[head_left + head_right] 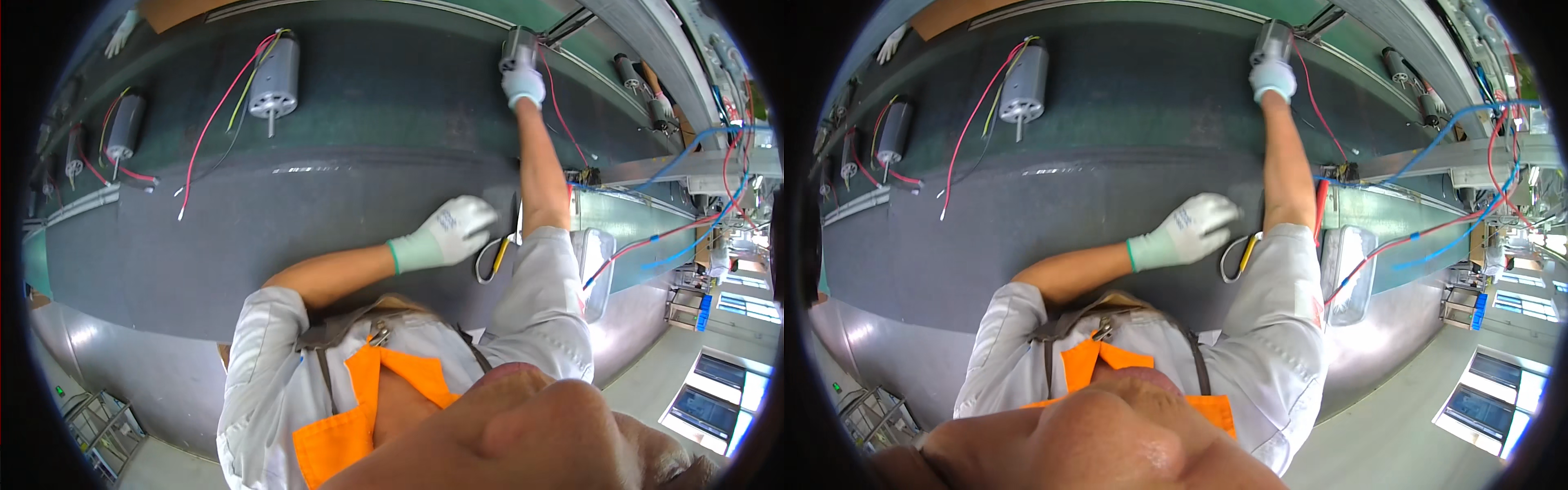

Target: The person assembles small electric motors by attaching wires to the terminals and securing them with zip ties. They repeatedly pick up a motor, connect the wires, and use a tool to tighten the zip tie, then place the finished unit on the table.

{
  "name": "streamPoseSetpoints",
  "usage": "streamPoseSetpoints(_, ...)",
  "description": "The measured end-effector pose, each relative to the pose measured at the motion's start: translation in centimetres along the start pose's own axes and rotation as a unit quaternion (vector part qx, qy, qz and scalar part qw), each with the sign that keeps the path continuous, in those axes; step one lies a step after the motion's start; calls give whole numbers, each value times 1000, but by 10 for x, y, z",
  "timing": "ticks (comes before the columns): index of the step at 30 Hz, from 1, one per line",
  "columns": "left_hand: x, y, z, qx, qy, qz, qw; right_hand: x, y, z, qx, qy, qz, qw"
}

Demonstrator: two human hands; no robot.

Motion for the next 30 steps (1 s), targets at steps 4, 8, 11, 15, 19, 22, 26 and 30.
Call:
streamPoseSetpoints(4, 12, 44, -9, 18, 45, 189, 981, -95, 8, -81, 46, 84, 15, 995)
streamPoseSetpoints(8, -16, 134, -55, 133, 77, 387, 909, -235, 58, -143, 105, 256, 19, 961)
streamPoseSetpoints(11, -35, 173, -55, 138, 112, 336, 925, -347, 90, -163, 213, 348, 22, 913)
streamPoseSetpoints(15, -100, 185, -1, 229, 165, 195, 939, -431, 125, -172, 297, 425, -17, 855)
streamPoseSetpoints(19, -173, 195, 36, 183, 137, 204, 952, -424, 146, -190, 258, 481, 77, 834)
streamPoseSetpoints(22, -196, 195, 46, 168, 148, 236, 946, -396, 101, -215, 169, 471, 162, 851)
streamPoseSetpoints(26, -204, 210, 74, 224, 328, 170, 902, -356, 92, -213, 67, 432, -95, 894)
streamPoseSetpoints(30, -230, 254, 100, -188, 575, 33, 795, -375, 180, -217, 394, 290, -480, 728)
Point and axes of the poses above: each hand's wrist, its own x-axis towards the middle knuckle, its own y-axis out of the back of the hand, z = x × y, the point moved 2 cm from there along x, towards the middle knuckle, and after that the axes turned 5 degrees about y, right-handed, at the moved point
